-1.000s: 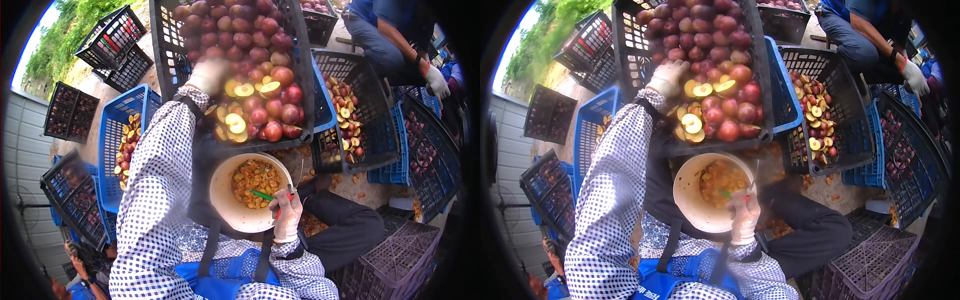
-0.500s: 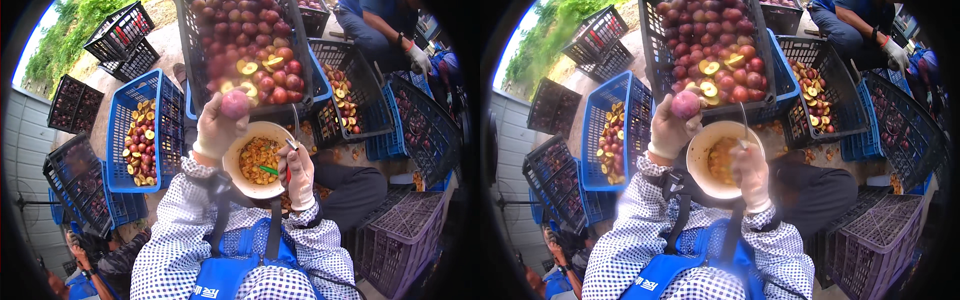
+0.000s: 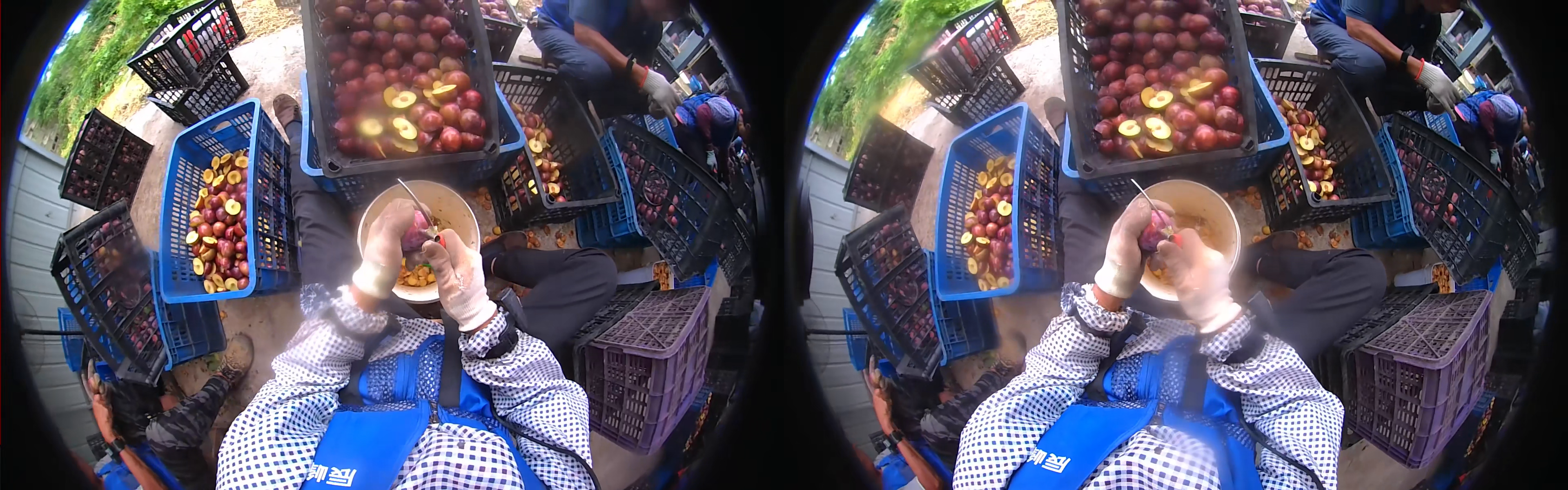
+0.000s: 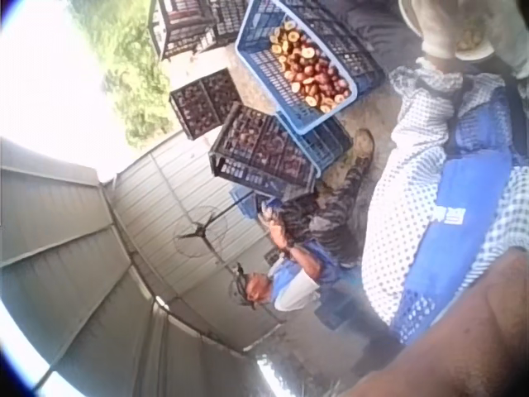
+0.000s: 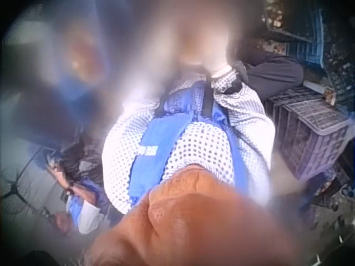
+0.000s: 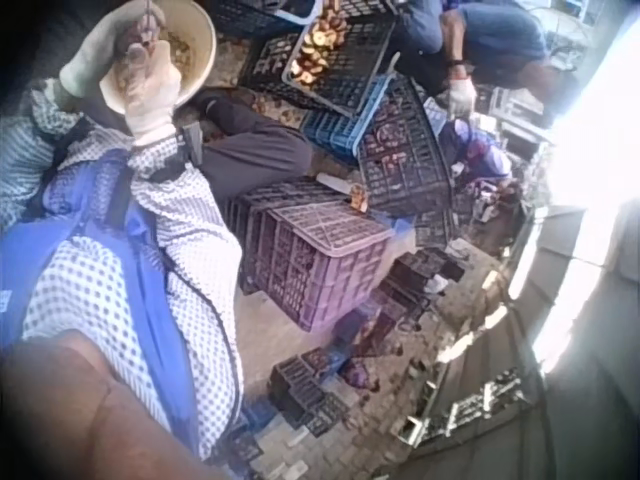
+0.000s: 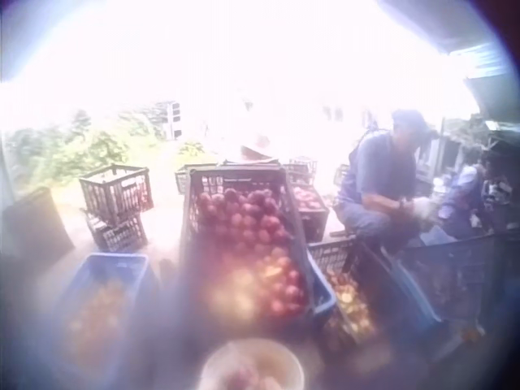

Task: Slicing fresh plums in half and placing them into a central bucket.

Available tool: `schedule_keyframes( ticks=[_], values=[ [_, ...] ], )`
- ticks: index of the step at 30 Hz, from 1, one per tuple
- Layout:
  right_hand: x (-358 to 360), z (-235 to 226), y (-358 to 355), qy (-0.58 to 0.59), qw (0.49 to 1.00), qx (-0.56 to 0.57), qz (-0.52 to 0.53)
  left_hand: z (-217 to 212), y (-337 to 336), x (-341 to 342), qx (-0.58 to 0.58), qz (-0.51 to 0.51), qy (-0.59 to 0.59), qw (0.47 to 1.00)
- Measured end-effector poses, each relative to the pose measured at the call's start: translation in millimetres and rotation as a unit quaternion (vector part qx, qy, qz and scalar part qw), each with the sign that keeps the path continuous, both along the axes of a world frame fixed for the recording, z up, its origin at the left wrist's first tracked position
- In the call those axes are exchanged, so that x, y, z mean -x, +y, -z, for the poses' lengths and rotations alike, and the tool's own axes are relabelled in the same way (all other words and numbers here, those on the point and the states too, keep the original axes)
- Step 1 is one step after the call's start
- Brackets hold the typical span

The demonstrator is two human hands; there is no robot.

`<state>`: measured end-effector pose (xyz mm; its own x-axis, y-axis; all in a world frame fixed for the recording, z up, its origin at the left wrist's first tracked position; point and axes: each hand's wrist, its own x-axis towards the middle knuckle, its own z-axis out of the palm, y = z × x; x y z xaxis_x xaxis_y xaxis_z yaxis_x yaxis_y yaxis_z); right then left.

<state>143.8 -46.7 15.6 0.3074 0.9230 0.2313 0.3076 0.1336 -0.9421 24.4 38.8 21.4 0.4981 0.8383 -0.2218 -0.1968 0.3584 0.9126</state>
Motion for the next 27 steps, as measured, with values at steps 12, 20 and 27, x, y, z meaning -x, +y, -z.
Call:
schedule_keyframes(
  ticks=[12,20,27],
  values=[
    [14.7,24.8,-15.9,0.023,0.986,0.163,-0.031,65.8,-19.0,22.4,-0.158,0.004,0.107,0.982],
    [20.6,-16.2,-21.2,0.105,0.991,0.087,-0.014,27.1,4.1,40.3,0.085,-0.021,-0.209,0.974],
    [32.1,-19.8,-22.6,-0.065,0.996,0.067,-0.007,16.7,-8.2,40.1,0.061,0.014,-0.288,0.955]
  ],
)
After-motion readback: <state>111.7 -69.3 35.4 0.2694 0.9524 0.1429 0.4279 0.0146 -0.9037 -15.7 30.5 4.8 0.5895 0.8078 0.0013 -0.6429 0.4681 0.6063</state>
